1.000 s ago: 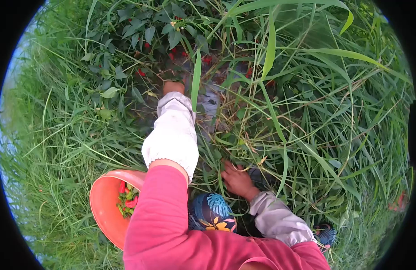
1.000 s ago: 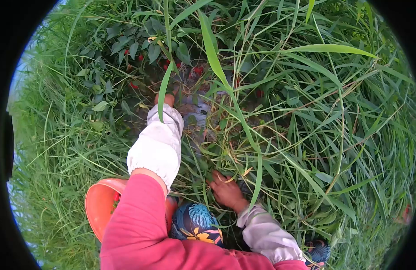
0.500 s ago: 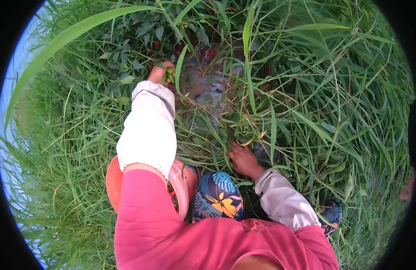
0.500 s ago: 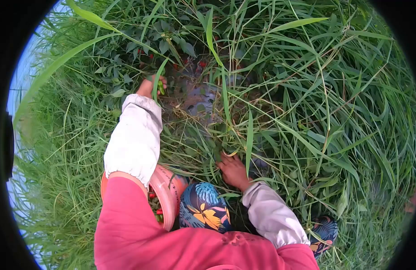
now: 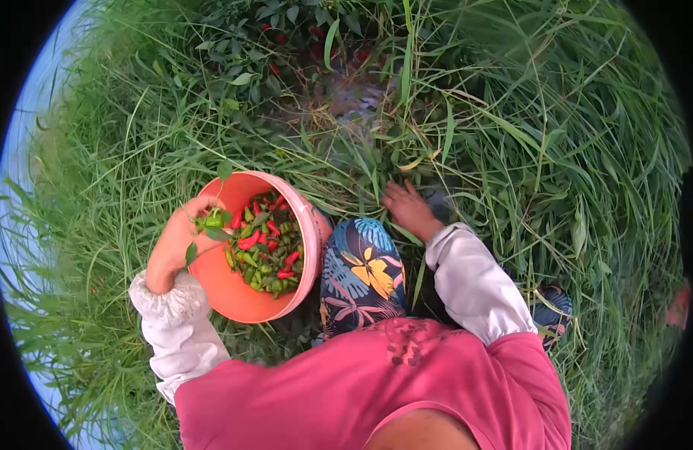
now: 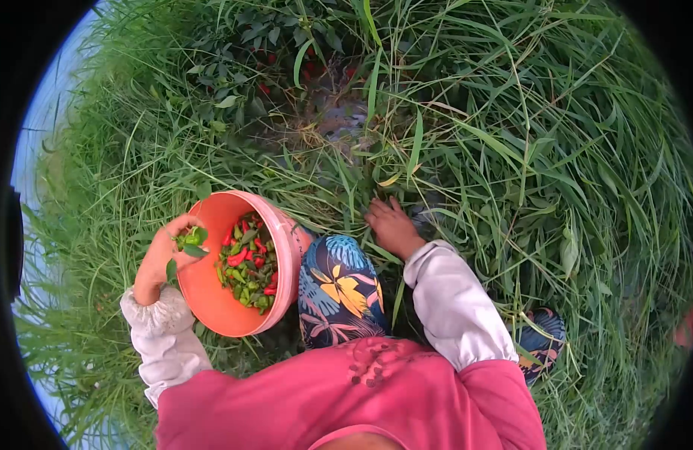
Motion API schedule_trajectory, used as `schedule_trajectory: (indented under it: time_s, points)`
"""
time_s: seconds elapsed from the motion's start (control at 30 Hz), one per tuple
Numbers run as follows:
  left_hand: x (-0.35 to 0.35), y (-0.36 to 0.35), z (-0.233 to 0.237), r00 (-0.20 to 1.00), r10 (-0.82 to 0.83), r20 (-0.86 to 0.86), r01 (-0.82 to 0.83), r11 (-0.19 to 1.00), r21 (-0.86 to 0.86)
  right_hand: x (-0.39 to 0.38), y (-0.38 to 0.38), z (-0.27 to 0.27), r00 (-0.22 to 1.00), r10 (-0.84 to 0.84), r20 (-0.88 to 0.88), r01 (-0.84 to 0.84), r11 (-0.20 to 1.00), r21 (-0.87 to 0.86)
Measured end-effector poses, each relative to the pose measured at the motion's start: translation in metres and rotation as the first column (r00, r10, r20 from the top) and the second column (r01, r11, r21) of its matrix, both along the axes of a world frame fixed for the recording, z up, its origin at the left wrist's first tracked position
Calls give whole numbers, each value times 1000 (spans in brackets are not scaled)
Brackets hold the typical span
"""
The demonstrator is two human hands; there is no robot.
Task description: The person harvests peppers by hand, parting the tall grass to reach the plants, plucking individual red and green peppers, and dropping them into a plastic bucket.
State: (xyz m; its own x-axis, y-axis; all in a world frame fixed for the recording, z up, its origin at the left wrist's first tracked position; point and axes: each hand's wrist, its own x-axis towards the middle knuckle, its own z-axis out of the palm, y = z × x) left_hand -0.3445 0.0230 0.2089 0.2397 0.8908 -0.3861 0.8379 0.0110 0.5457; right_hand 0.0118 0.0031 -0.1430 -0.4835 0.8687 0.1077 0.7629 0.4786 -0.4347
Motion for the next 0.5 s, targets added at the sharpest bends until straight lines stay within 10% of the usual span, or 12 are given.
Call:
schedule_trajectory:
  time_s: [0.07,0.17,0.4,0.5]
  points:
    - [-5,-29,-11,910,-329,-253,330,943,-41,-1,-4,8,1000,-24,-9,24,1000,6]
    - [-9,-35,-26,764,-301,-571,288,951,-115,1,-13,25,992,-86,-90,83,996,-39]
    - [56,6,-16,859,-297,-418,451,825,340,10,-33,99,968,-179,-177,182,983,2]
    - [99,22,-22,847,-447,-288,530,750,396,27,-36,165,936,-96,-338,193,944,268]
